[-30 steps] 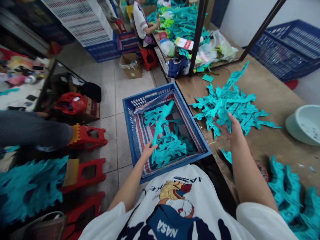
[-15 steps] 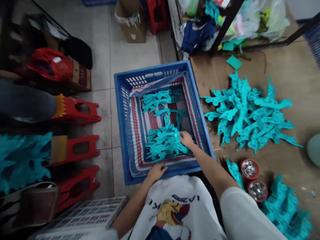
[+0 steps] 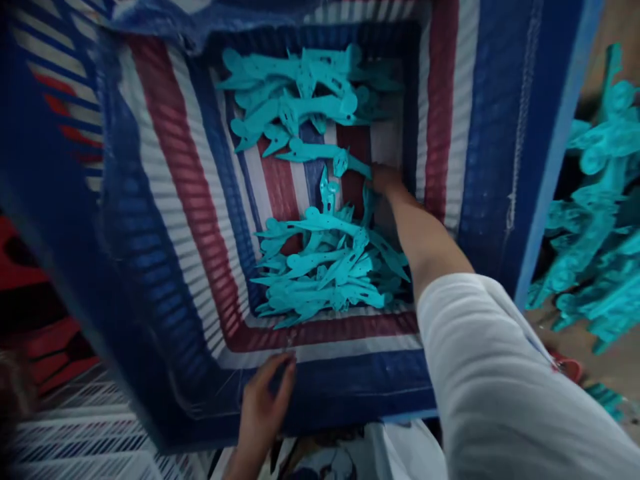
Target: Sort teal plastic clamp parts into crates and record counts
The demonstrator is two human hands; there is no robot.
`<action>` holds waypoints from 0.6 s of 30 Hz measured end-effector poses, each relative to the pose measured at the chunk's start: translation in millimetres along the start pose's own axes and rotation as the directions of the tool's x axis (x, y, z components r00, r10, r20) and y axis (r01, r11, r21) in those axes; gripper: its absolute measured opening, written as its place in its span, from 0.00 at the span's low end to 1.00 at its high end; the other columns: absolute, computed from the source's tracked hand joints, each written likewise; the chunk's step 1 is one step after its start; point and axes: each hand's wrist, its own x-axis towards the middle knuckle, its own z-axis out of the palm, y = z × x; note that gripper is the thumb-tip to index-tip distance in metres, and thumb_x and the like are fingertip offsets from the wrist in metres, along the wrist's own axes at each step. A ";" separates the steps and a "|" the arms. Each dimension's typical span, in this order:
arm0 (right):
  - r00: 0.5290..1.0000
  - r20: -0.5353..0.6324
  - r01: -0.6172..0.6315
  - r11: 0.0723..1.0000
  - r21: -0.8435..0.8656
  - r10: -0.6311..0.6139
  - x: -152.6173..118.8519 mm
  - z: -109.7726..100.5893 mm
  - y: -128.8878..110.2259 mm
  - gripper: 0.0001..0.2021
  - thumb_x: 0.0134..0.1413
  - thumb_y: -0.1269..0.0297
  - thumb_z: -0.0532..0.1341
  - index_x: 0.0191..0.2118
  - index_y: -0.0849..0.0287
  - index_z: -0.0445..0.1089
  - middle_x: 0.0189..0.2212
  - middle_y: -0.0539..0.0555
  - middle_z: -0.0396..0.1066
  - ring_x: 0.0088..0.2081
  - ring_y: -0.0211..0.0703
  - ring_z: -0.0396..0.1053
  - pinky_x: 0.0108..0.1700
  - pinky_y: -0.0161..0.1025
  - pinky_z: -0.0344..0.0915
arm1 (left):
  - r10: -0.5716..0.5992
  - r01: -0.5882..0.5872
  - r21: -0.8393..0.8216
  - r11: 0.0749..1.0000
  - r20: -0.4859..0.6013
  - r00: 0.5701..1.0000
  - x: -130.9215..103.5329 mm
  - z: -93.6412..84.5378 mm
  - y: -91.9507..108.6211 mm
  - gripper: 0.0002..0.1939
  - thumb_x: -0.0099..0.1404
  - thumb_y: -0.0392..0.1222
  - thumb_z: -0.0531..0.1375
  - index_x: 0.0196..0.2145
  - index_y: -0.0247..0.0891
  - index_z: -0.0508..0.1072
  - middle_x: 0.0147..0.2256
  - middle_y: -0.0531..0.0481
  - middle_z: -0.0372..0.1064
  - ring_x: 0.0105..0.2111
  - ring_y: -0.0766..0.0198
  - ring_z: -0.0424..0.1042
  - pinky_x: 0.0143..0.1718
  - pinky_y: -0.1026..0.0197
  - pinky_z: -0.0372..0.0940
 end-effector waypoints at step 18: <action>1.000 -0.025 0.019 0.792 0.610 -0.005 -330.0 -34.5 -145.7 0.33 0.65 0.44 0.60 0.65 0.60 0.56 0.35 0.56 0.75 0.33 0.50 0.72 0.38 0.45 0.70 | -0.074 0.090 -0.564 0.821 0.050 0.996 107.6 90.1 155.5 0.40 0.65 0.59 0.67 0.67 0.38 0.62 0.63 0.35 0.70 0.63 0.48 0.71 0.65 0.47 0.65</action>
